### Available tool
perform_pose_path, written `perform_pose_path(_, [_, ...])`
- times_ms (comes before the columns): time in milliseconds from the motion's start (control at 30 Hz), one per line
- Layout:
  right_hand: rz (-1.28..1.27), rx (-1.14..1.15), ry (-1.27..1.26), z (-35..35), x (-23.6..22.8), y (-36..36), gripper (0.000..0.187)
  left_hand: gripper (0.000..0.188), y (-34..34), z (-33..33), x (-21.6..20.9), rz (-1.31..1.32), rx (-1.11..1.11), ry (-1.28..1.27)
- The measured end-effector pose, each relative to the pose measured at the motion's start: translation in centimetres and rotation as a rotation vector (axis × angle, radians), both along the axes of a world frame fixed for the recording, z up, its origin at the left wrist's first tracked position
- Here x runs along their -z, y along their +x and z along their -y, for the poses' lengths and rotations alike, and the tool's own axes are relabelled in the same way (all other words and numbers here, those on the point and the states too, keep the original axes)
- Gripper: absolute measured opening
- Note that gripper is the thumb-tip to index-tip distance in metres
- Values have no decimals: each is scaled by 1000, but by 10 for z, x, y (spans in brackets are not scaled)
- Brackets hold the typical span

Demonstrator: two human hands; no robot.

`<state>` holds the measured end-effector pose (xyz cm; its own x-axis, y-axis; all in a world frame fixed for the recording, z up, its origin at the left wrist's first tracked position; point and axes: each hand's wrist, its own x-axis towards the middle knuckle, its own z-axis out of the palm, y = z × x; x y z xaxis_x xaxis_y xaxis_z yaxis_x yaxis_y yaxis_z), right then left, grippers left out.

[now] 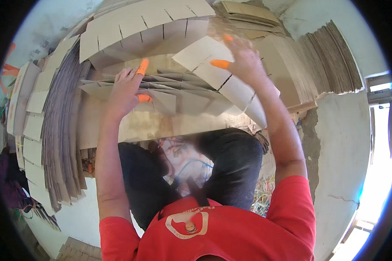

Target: The person sits on the floor and folds flat cardboard sheets into box shapes by hand, then stacks the assembled boxes. The person repeats this process for multiple units.

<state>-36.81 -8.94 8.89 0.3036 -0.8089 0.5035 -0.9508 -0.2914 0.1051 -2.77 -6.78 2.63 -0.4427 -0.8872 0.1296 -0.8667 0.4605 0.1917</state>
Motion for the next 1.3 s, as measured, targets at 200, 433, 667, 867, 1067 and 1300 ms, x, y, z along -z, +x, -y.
perform_pose_path(200, [402, 188, 1107, 15, 3, -91, 60, 43, 2, 1, 8, -223, 79, -89])
perform_pose_path(433, [1266, 404, 644, 9, -6, -170, 37, 18, 1, -74, -60, -117, 100, -340])
perform_pose_path(667, [1970, -92, 142, -25, -29, -199, 46, 26, 61, -169, -159, 162, -199, -924])
perform_pose_path(867, [2042, 54, 402, -40, -24, -77, 63, 27, 194, -175, -134, 587, -575, -1028])
perform_pose_path(1067, [2220, -126, 360, -25, -9, -40, 57, 42, 280, -181, -67, 778, -928, -607])
perform_pose_path(1300, [2117, -265, -1, -9, -10, -12, 10, 40, 158, -112, -70, 287, -615, -918])
